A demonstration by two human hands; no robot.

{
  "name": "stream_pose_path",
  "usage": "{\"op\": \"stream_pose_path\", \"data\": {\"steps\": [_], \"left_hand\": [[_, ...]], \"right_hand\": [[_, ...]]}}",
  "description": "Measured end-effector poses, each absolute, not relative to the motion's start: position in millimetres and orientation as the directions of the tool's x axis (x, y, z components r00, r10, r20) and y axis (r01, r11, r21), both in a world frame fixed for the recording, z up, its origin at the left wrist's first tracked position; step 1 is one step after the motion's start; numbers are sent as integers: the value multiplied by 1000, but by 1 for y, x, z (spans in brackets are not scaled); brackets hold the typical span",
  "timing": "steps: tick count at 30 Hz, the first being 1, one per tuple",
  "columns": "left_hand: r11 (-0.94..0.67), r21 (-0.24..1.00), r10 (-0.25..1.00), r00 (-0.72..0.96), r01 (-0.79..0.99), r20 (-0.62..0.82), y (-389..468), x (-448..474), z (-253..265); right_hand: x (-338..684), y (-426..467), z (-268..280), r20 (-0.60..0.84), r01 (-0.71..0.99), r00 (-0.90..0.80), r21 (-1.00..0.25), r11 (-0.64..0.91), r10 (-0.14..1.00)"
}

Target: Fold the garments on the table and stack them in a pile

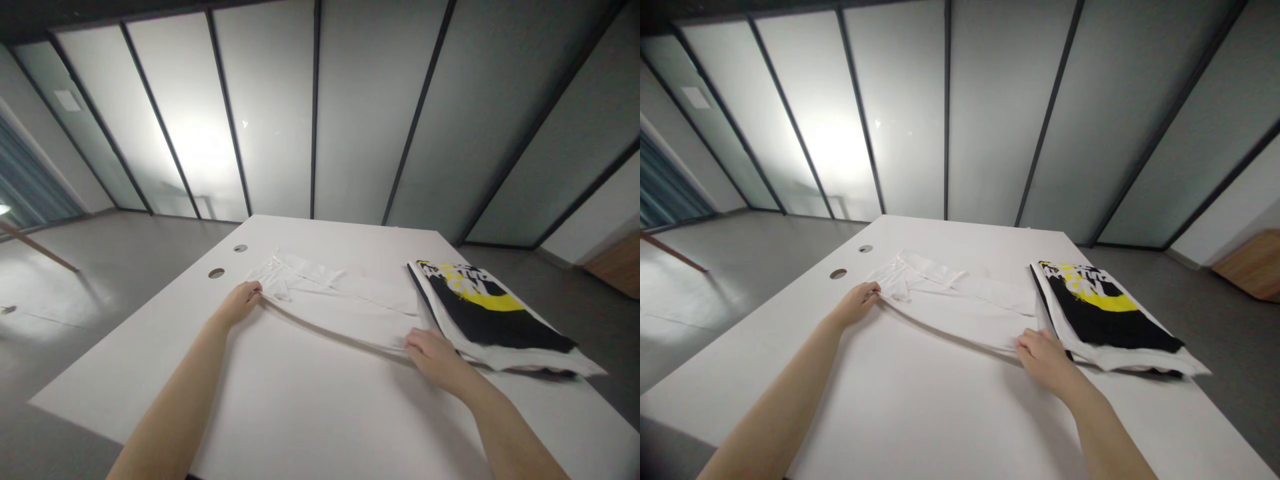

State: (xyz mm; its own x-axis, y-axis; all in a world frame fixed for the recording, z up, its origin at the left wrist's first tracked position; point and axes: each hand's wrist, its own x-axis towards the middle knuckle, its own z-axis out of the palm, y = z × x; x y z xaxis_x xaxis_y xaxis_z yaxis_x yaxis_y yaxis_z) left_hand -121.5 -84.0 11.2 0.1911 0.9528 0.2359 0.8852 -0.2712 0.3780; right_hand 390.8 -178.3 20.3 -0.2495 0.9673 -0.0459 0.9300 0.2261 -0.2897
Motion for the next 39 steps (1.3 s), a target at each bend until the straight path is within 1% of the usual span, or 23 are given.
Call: {"op": "stream_pose_path", "data": {"steps": [2, 5, 7, 9, 13, 18, 21, 25, 27, 29, 33, 35, 37, 39], "left_hand": [[-259, 390, 959, 187, 883, 214, -86, -120, 14], [-286, 429, 958, 246, 857, 146, -87, -122, 15], [-290, 451, 956, 281, 844, 89, -86, -128, 14], [-273, 456, 958, 283, 847, 47, -85, -137, 12], [-228, 444, 970, 242, 867, 25, -81, -153, 9], [-226, 394, 974, 205, 891, 95, -79, -157, 10], [-224, 398, 974, 190, 889, 125, -80, -158, 10], [-264, 429, 962, 266, 864, 56, -84, -161, 11], [-268, 417, 958, 288, 869, 15, -85, -162, 12], [-275, 402, 955, 297, 874, 8, -84, -161, 12], [-337, 416, 941, 320, 845, 112, -82, -159, 12], [-340, 438, 941, 305, 832, 150, -83, -157, 16], [-309, 462, 950, 288, 831, 119, -86, -153, 24], [-278, 480, 955, 293, 832, 46, -90, -150, 34]], "right_hand": [[392, -179, 27, -17, 903, -253, -364, 230, 967], [395, -179, 34, 3, 855, -224, -479, 198, 975], [398, -179, 36, -12, 825, -213, -538, 173, 977], [401, -180, 36, -62, 806, -230, -571, 154, 971], [406, -183, 36, -206, 816, -300, -561, 139, 931], [402, -187, 40, -229, 786, -358, -598, 160, 905], [399, -191, 44, -261, 786, -374, -598, 155, 890], [400, -194, 45, -299, 778, -387, -614, 135, 872], [402, -193, 45, -319, 780, -385, -614, 120, 866], [404, -192, 44, -334, 787, -385, -606, 117, 860], [407, -189, 44, -340, 790, -405, -597, 138, 849], [409, -188, 43, -361, 782, -412, -611, 122, 836], [411, -190, 42, -415, 761, -434, -644, 78, 800], [413, -192, 42, -485, 724, -475, -690, 13, 734]]}}
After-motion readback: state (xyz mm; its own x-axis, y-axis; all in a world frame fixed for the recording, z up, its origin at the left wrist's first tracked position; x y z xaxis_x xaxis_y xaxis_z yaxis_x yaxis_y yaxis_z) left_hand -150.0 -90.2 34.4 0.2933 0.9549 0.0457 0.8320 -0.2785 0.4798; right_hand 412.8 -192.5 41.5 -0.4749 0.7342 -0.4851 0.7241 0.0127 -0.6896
